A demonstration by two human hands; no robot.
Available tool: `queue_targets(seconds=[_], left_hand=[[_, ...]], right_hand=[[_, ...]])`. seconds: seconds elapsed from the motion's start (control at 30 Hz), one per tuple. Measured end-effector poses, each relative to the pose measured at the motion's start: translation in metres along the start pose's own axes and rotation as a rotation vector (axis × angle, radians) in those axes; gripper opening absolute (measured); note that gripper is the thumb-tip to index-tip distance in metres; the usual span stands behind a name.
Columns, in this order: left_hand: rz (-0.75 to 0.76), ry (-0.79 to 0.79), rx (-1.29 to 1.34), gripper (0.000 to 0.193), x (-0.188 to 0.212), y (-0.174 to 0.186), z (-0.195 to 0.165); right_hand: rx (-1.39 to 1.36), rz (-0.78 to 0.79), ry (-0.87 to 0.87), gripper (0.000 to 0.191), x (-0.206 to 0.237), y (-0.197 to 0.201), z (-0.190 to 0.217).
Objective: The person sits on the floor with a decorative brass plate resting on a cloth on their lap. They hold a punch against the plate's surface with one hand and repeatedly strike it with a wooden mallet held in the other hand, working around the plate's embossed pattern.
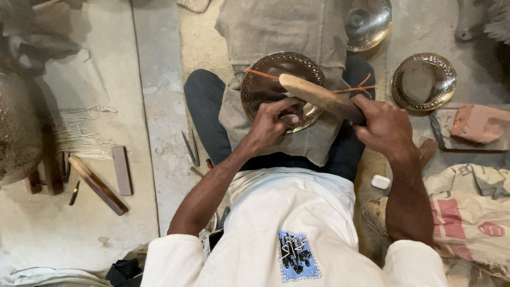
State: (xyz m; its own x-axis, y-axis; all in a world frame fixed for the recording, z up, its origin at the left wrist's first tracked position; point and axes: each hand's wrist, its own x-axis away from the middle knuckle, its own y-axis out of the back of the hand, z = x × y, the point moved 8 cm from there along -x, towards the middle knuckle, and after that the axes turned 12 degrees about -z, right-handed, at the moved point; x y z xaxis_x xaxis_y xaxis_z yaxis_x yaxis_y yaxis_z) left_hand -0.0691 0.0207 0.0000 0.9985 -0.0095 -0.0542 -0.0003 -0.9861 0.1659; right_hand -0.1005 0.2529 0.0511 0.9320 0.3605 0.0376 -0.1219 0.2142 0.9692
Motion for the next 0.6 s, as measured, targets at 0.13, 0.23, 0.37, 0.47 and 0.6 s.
queue_targets(seconds=[0.13,0.23,0.37,0.47,0.6], left_hand=[[-0.01,0.009,0.003,0.046,0.001,0.0,0.002],[0.0,-0.002,-0.004,0.047,0.001,0.001,0.001],[-0.007,0.006,-0.024,0.046,0.002,0.0,0.002],[-0.004,0.009,-0.016,0.049,-0.001,0.0,0.004],[0.016,0.059,-0.033,0.046,-0.001,-0.002,0.009]], right_hand=[[-0.43,-0.122,-0.098,0.045,0.001,0.011,0.006],[-0.184,-0.122,-0.052,0.046,0.004,0.013,0.014],[-0.192,-0.14,-0.066,0.044,0.005,0.012,0.017],[-0.395,-0.204,-0.038,0.034,0.002,0.013,0.018],[0.065,0.002,-0.079,0.044,0.006,-0.006,0.005]])
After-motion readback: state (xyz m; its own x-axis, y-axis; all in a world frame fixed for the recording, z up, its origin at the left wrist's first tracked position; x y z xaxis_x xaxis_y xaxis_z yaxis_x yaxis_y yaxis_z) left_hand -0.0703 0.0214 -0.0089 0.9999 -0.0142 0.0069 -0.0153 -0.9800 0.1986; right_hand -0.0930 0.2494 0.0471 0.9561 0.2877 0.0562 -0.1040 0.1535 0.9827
